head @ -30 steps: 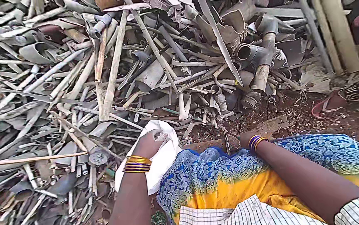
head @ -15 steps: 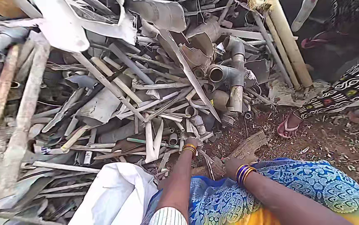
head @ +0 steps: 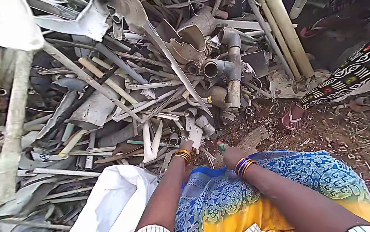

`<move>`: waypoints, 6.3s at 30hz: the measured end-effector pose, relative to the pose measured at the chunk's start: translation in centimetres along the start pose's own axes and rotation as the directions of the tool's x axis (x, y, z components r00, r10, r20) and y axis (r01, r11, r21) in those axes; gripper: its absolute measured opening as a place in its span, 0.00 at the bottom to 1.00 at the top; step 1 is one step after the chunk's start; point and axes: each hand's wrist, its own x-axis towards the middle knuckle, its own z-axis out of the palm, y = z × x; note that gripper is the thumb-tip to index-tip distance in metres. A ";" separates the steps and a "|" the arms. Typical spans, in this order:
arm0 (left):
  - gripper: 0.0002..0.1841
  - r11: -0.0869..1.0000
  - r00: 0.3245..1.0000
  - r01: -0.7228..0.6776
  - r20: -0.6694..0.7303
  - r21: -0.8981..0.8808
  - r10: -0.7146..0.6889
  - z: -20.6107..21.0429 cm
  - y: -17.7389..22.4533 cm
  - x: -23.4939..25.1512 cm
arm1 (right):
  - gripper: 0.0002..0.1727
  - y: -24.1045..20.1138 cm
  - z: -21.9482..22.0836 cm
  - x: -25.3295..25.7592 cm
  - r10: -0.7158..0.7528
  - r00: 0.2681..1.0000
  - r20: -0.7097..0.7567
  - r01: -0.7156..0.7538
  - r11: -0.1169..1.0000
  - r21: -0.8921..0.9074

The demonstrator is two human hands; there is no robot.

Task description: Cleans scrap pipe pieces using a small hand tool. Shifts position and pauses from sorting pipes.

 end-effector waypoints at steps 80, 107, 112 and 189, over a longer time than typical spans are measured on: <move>0.15 0.759 0.818 -0.575 -0.199 -0.305 0.540 -5.2 0.2 -15.7 | 0.24 1.5 2.1 -3.8 -0.029 0.925 -0.378 0.336 0.525 0.782; 0.22 0.659 0.703 -0.712 -0.251 -0.243 0.666 1.3 -3.9 -16.1 | 0.38 0.1 4.7 -5.4 -0.341 0.879 -0.333 0.475 0.569 0.672; 0.16 0.603 0.606 -0.788 -0.324 -0.123 0.726 1.5 -3.5 -15.5 | 0.33 -0.3 5.4 -3.6 -0.232 0.871 -0.433 0.489 0.496 0.717; 0.18 -0.123 -0.143 -0.967 -0.078 0.224 0.987 8.1 -3.9 -22.0 | 0.46 2.0 0.8 0.7 0.012 0.988 -0.154 -0.061 0.946 -0.317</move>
